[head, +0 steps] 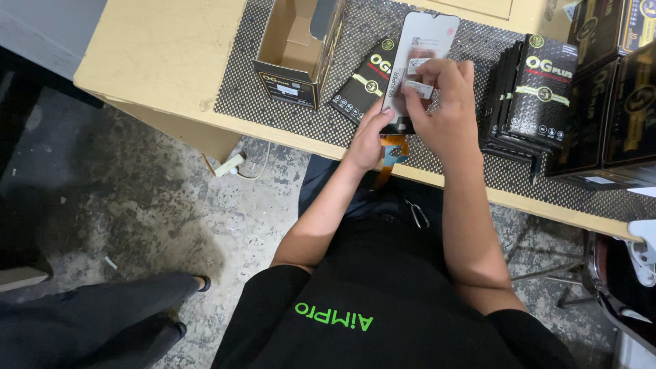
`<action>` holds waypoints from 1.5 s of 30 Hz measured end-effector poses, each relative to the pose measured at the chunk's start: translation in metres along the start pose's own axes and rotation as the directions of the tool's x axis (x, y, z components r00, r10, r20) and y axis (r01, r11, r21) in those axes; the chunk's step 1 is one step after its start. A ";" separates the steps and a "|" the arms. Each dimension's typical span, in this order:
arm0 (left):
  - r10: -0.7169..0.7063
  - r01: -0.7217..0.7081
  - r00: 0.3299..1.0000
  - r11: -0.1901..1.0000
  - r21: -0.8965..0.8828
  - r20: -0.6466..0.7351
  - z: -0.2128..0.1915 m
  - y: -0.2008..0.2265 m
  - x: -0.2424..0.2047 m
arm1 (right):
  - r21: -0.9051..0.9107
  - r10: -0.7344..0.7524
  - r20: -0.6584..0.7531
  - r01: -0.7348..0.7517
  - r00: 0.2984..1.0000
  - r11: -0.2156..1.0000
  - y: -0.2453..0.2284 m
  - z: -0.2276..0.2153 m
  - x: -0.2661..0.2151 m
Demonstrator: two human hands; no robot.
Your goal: The person handles a smartphone screen, removes protective film, and places it into a box. They then stack multiple boxes and peel labels from a sheet to apply to the boxes.
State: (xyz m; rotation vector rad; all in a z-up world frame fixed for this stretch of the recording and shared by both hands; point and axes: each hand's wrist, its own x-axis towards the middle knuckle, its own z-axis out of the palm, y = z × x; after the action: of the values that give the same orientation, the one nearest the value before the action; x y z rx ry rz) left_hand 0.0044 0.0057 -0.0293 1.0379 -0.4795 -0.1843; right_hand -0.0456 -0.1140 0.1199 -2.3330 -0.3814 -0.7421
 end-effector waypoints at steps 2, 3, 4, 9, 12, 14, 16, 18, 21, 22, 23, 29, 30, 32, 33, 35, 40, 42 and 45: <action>-0.005 0.005 1.000 1.000 0.008 -0.006 0.000 -0.001 0.000 | -0.003 -0.003 -0.002 0.003 1.000 1.000 0.000 0.001 0.000; -0.011 0.011 1.000 1.000 0.016 -0.011 -0.001 -0.002 0.000 | -0.007 -0.005 -0.004 0.005 1.000 1.000 0.000 0.002 0.000; -0.010 0.010 1.000 1.000 0.016 -0.012 0.000 0.000 0.000 | -0.007 -0.006 -0.004 0.006 1.000 1.000 -0.001 0.002 0.001; 0.009 -0.009 1.000 1.000 0.010 0.004 0.003 0.009 0.000 | -0.038 0.084 -0.029 -0.085 0.996 0.996 -0.004 0.000 0.003; 0.008 -0.008 1.000 1.000 -0.002 -0.008 0.001 0.003 0.001 | -0.032 0.138 -0.065 -0.140 0.988 0.990 -0.009 -0.004 0.005; 0.007 -0.008 1.000 1.000 -0.007 -0.024 0.000 -0.002 0.002 | -0.022 0.180 -0.088 -0.182 0.980 0.983 -0.005 -0.004 0.003; 0.011 -0.012 0.999 1.000 -0.009 -0.042 0.001 0.000 0.002 | -0.009 0.216 -0.108 -0.219 0.970 0.976 0.000 -0.006 0.002; -0.073 0.073 0.997 0.997 0.002 -0.033 0.004 0.008 0.001 | 0.094 0.366 -0.093 -0.358 0.926 0.929 0.005 -0.007 0.003; -0.099 0.094 0.995 0.987 -0.129 -0.031 0.005 0.009 0.000 | 0.253 0.328 -0.085 -0.298 0.941 0.920 0.022 -0.006 -0.004; -0.093 0.089 0.995 0.988 -0.128 -0.030 0.004 0.009 0.002 | 0.254 0.323 -0.087 -0.293 0.942 0.922 0.023 -0.003 -0.006; -0.072 0.072 0.997 0.994 -0.083 0.001 0.002 0.009 0.004 | 0.340 0.363 -0.104 -0.309 0.926 0.888 0.025 0.001 -0.007; 0.068 -0.063 0.996 0.993 -0.102 0.049 0.006 -0.015 0.005 | 0.617 0.311 -0.054 -0.213 0.949 0.758 0.038 0.013 -0.022; 0.065 -0.058 0.996 0.993 -0.101 0.065 0.005 -0.017 0.006 | 0.660 0.336 0.000 -0.252 0.942 0.707 0.036 0.012 -0.019; 0.073 -0.067 0.996 0.990 -0.121 0.047 0.006 -0.020 0.006 | 0.671 0.338 0.000 -0.250 0.941 0.698 0.041 0.013 -0.024; 0.078 -0.074 0.997 0.987 -0.142 0.027 0.006 -0.022 0.006 | 0.681 0.342 0.002 -0.252 0.940 0.688 0.044 0.013 -0.027; 0.075 -0.071 0.997 0.981 -0.179 0.016 0.010 -0.022 0.004 | 0.692 0.354 0.005 -0.259 0.935 0.674 0.044 0.014 -0.031; 0.005 -0.012 1.000 0.962 -0.273 -0.026 0.016 -0.013 0.000 | 0.758 0.332 -0.001 -0.215 0.943 0.615 0.080 0.031 -0.048; 0.001 -0.007 1.000 0.970 -0.243 -0.025 0.016 -0.011 0.003 | 0.775 0.333 -0.006 -0.206 0.943 0.597 0.082 0.036 -0.049; -0.003 -0.001 1.000 0.975 -0.221 -0.016 0.018 -0.012 -0.002 | 0.706 0.330 -0.044 -0.205 0.943 0.678 0.076 0.034 -0.049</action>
State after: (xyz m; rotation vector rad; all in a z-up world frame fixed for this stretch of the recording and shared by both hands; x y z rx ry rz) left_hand -0.0049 -0.0131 -0.0329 0.8207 -0.4332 -0.2252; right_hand -0.0368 -0.1520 0.0316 -1.5424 -0.1804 -0.5180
